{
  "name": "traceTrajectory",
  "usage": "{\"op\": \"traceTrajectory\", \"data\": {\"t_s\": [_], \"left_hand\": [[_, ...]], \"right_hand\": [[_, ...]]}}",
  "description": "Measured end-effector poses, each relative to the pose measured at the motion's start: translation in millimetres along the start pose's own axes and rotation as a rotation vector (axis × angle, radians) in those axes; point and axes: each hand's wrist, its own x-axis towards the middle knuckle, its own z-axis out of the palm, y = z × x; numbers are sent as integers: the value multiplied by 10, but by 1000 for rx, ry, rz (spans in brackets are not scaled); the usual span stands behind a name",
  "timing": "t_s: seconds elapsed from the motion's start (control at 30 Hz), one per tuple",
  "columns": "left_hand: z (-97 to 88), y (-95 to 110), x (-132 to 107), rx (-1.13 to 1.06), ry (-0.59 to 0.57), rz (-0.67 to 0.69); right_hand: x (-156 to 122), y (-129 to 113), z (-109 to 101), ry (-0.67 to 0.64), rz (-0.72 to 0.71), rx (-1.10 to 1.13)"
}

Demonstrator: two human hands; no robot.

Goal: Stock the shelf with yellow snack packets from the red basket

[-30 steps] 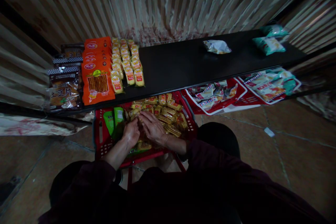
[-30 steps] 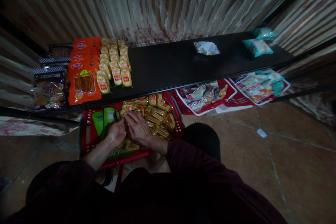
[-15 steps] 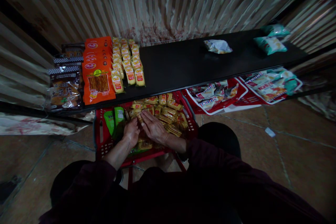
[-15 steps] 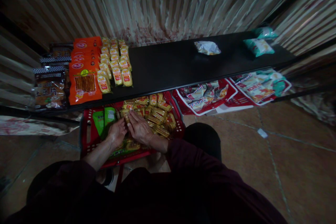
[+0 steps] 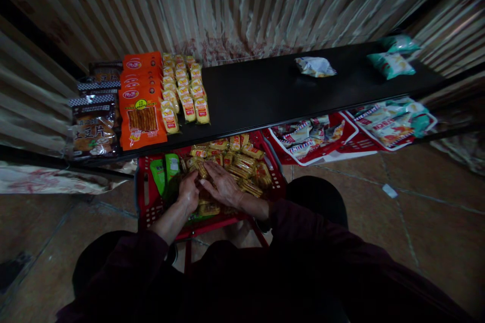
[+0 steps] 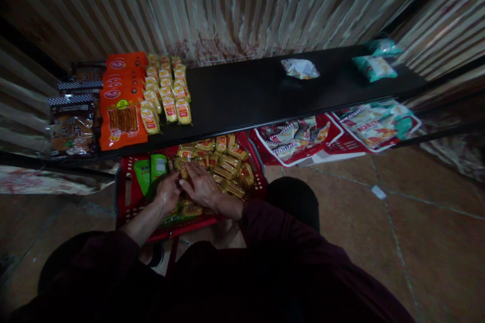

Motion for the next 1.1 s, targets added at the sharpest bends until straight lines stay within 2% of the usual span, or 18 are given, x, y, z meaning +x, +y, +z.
{"op": "traceTrajectory", "data": {"t_s": [0.23,0.43,0.7,0.93,1.1], "left_hand": [[-40,-42,57,-6,-11,17],[-34,-37,39,-42,-80,-5],[-33,-8,31,-4,-104,11],[-14,18,3,73,-101,97],[-19,1,-9,175,-95,174]], "right_hand": [[11,4,1,33,41,99],[32,4,-1,71,92,127],[35,7,30,71,200,204],[50,17,73,81,411,484],[69,60,140,102,463,725]]}}
